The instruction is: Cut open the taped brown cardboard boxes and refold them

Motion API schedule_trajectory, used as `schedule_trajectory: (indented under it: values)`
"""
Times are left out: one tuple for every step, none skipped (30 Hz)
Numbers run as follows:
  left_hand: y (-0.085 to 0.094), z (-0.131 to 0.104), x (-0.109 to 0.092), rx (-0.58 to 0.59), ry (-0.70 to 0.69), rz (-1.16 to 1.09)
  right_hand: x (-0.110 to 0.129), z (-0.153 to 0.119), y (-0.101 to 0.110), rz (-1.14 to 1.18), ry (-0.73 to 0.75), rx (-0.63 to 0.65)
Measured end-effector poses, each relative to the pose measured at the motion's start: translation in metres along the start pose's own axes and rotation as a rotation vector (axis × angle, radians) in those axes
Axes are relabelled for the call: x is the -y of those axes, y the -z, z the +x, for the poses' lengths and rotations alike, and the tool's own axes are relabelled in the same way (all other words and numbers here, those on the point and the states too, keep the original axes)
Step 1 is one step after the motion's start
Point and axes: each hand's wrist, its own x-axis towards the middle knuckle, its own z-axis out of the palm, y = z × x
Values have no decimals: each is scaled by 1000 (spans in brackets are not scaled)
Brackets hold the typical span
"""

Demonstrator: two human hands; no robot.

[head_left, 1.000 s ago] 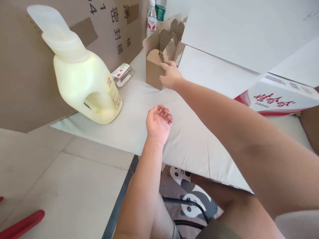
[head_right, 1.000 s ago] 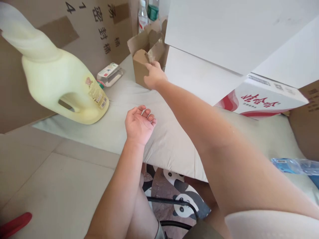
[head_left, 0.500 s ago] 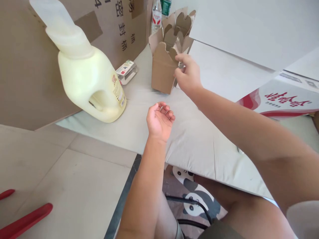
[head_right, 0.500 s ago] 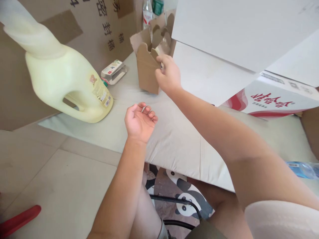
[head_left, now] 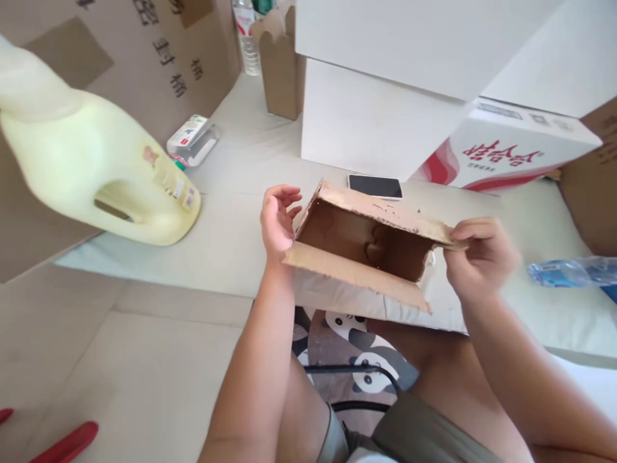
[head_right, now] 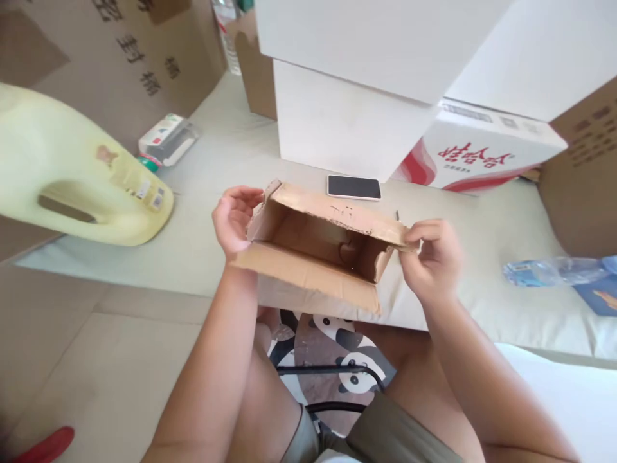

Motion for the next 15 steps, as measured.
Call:
schedule_trajectory:
  values:
    - [-4,-3,5,58,-2,22,-2,-6,5,-34,-2,-9]
    - [-8,-6,9,97,-1,45,-4,-11,7,-63,-6,-30]
    - [-11,-8,13,119,-1,69,-6,-15,8,-82,-14,-65]
    - [-14,-9,16,134,-1,90,-7,-18,8,-86,-26,-107]
    - [-16,-10,19,145,0,106,-9,-20,8,-73,-39,-143]
    - [-19,-11,22,148,5,111,-11,-22,8,-49,-51,-167]
    - [-22,-11,24,144,13,105,-13,-23,9,-21,-60,-181]
    - [-25,-11,26,136,24,93,-16,-24,10,6,-61,-185]
    - [-28,-10,28,126,36,74,-17,-26,11,27,-60,-178]
    - [-31,-10,30,116,49,51,-19,-27,14,38,-62,-166]
    - [-34,-10,31,111,59,27,-19,-29,16,40,-71,-156]
    - [-37,-10,32,122,68,5,-20,-31,18,35,-89,-153]
    - [-40,-10,33,146,70,-14,-19,-34,20,29,-114,-148]
    - [-42,-11,34,174,63,-27,-19,-36,21,22,-142,-143]
    - [-44,-13,34,205,48,-34,-18,-38,23,13,-171,-136]
